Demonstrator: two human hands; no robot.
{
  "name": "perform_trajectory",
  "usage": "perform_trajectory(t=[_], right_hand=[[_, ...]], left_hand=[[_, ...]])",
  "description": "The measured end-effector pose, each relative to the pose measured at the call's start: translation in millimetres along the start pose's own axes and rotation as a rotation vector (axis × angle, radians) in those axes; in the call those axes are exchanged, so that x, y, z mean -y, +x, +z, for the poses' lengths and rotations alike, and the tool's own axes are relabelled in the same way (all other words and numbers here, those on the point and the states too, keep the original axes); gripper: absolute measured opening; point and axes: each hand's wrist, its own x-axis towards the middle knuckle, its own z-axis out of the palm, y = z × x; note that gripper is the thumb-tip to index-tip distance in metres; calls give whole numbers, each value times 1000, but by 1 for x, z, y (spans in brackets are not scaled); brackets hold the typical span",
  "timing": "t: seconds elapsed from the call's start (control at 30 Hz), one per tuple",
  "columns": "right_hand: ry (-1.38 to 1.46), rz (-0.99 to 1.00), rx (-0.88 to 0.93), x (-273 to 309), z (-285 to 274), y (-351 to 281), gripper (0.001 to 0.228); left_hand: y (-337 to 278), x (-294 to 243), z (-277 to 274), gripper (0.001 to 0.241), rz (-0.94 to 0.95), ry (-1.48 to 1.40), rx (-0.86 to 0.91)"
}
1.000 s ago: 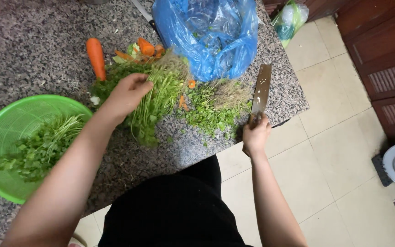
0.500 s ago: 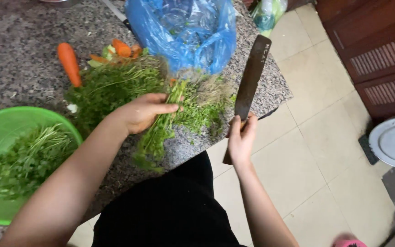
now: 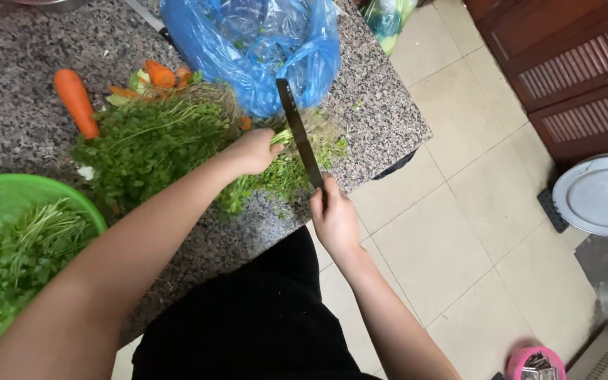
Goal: Cleaning and trimming the roots of cilantro on a kitchen countertop.
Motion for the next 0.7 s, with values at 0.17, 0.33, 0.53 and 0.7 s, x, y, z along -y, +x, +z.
perform_trajectory(t=[0.17, 0.33, 0.53, 0.7], right_hand=[[-16, 48, 84, 7, -3, 0, 34], [-3, 56, 107, 1, 12, 0, 32], [-114, 91, 153, 2, 31, 15, 29], [-106, 86, 171, -7, 47, 25, 24]], left_hand=[[-8, -14, -8, 36, -100, 165, 59], [18, 8, 12, 26, -66, 263, -51], [30, 13, 34, 25, 14, 366, -215], [11, 3, 45, 17, 37, 513, -271]])
